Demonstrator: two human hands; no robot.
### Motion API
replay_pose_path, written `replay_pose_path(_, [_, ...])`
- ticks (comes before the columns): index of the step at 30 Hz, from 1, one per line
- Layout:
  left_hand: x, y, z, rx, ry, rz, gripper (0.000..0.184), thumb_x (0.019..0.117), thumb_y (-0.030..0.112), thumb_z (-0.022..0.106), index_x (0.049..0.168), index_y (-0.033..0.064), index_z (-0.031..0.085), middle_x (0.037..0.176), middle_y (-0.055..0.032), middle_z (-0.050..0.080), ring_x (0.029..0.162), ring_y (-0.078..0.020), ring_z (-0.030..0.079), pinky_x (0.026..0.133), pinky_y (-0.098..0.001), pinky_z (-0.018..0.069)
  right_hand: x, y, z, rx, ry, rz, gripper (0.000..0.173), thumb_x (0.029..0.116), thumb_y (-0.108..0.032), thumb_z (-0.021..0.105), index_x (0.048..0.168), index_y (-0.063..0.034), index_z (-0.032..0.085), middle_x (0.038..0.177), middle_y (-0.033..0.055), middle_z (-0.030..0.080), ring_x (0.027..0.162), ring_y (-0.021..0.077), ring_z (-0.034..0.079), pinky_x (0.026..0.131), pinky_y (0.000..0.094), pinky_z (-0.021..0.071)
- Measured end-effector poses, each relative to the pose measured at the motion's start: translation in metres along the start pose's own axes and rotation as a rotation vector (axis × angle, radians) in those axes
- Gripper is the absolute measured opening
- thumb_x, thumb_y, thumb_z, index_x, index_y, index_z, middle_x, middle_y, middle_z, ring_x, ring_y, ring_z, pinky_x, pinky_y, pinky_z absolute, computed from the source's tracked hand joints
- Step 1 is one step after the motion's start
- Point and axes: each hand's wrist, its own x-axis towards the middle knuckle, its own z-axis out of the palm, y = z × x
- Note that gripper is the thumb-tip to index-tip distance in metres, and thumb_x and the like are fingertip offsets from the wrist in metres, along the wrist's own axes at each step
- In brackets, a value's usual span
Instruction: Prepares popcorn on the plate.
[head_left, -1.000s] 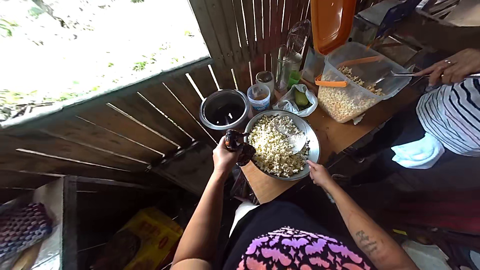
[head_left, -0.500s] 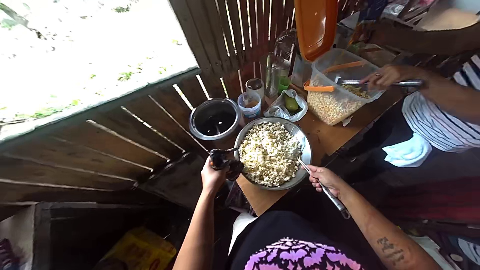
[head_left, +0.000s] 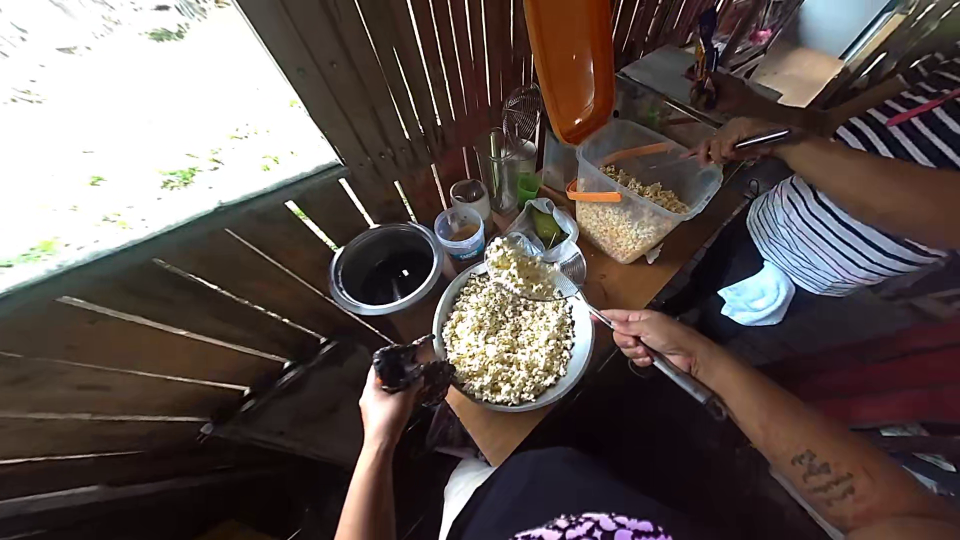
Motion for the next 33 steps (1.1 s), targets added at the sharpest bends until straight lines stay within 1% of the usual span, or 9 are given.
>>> replay_pose_path(7, [-0.007, -0.001, 0.001, -0.001, 0.006, -0.031, 0.074, 0.0767, 0.003, 0.084, 0.143, 0.0019, 0.052, 0.13, -0.0216, 0.066, 0.119, -0.031, 0.065, 0.103, -0.0542, 0.0498, 0.006, -0.086, -0.077, -0.116, 0.175, -0.174, 0.034, 0.111, -0.011, 0.035, 0.138, -0.0088, 0.055, 0.066, -0.0071, 0.042, 0.048, -0.0001, 0.04, 0.044, 0.0144, 0.0363])
replay_pose_path(11, [-0.011, 0.001, 0.002, -0.014, 0.032, -0.044, 0.077, 0.0764, 0.004, 0.084, 0.145, 0.0016, 0.05, 0.131, -0.0226, 0.065, 0.12, -0.0321, 0.064, 0.104, -0.0549, 0.0493, 0.005, -0.148, -0.074, -0.117, 0.521, -0.203, 0.031, 0.1102, -0.009, 0.035, 0.133, -0.0085, 0.056, 0.067, -0.0082, 0.039, 0.048, 0.0013, 0.035, 0.045, 0.0164, 0.0313])
replay_pose_path(14, [-0.014, 0.001, 0.005, -0.041, 0.056, -0.038, 0.092, 0.0745, 0.007, 0.086, 0.153, 0.0009, 0.037, 0.136, -0.0234, 0.061, 0.124, -0.0319, 0.061, 0.106, -0.0529, 0.049, 0.019, -0.171, -0.075, -0.293, 0.751, -0.187, 0.034, 0.1106, -0.008, 0.033, 0.141, -0.0082, 0.05, 0.08, -0.002, 0.044, 0.057, 0.0059, 0.041, 0.054, 0.0205, 0.0379])
replay_pose_path(17, [-0.014, -0.003, 0.005, -0.062, 0.044, -0.033, 0.094, 0.0752, 0.008, 0.086, 0.154, -0.0001, 0.034, 0.138, -0.0236, 0.059, 0.126, -0.0304, 0.06, 0.107, -0.0505, 0.0486, 0.036, -0.173, -0.068, -0.705, 0.921, -0.043, 0.046, 0.1062, 0.002, 0.036, 0.152, 0.0018, 0.039, 0.118, 0.0221, 0.058, 0.096, 0.0274, 0.059, 0.085, 0.0412, 0.0484])
replay_pose_path(18, [-0.015, -0.004, 0.005, -0.059, 0.038, -0.036, 0.091, 0.0754, 0.008, 0.086, 0.152, -0.0009, 0.037, 0.137, -0.0234, 0.06, 0.126, -0.03, 0.061, 0.107, -0.05, 0.0487, 0.04, -0.17, -0.062, -0.816, 0.943, 0.026, 0.05, 0.1036, 0.004, 0.042, 0.153, 0.0064, 0.037, 0.138, 0.0316, 0.055, 0.123, 0.0405, 0.059, 0.104, 0.0543, 0.0458])
replay_pose_path(20, [-0.016, -0.004, 0.004, -0.053, 0.029, -0.039, 0.089, 0.0754, 0.008, 0.085, 0.151, -0.0012, 0.04, 0.137, -0.0226, 0.06, 0.126, -0.0292, 0.06, 0.108, -0.0489, 0.0481, 0.046, -0.158, -0.055, -1.03, 0.961, 0.127, 0.051, 0.1036, 0.001, 0.046, 0.152, 0.0115, 0.035, 0.151, 0.0369, 0.043, 0.141, 0.0499, 0.044, 0.114, 0.0638, 0.0343])
replay_pose_path(23, [-0.014, -0.007, 0.003, -0.095, 0.02, -0.038, 0.091, 0.0748, 0.006, 0.085, 0.152, -0.0004, 0.037, 0.139, -0.0214, 0.059, 0.126, -0.0266, 0.06, 0.106, -0.0459, 0.0499, 0.051, -0.142, -0.045, -1.206, 1.06, 0.136, 0.053, 0.104, 0.0, 0.045, 0.154, 0.0117, 0.031, 0.149, 0.0383, 0.045, 0.14, 0.0526, 0.044, 0.112, 0.0662, 0.0349])
replay_pose_path(29, [-0.005, -0.004, -0.01, -0.019, -0.091, -0.038, 0.068, 0.077, 0.012, 0.087, 0.136, -0.0028, 0.056, 0.124, -0.018, 0.068, 0.115, -0.023, 0.067, 0.103, -0.045, 0.0524, 0.035, -0.115, -0.022, -1.111, 1.185, 0.017, 0.07, 0.102, 0.004, 0.043, 0.164, -0.0005, 0.01, 0.144, 0.042, 0.045, 0.128, 0.0584, 0.052, 0.1, 0.0693, 0.0447])
replay_pose_path(33, [0.004, -0.006, -0.015, 0.064, -0.173, -0.004, 0.078, 0.0791, 0.02, 0.087, 0.144, -0.0009, 0.049, 0.131, -0.018, 0.066, 0.122, -0.0239, 0.064, 0.108, -0.0446, 0.0491, 0.032, -0.043, 0.009, -1.151, 1.085, -0.142, 0.065, 0.1068, -0.007, 0.038, 0.166, -0.0106, 0.011, 0.109, 0.0402, 0.063, 0.1, 0.0599, 0.065, 0.081, 0.072, 0.0509])
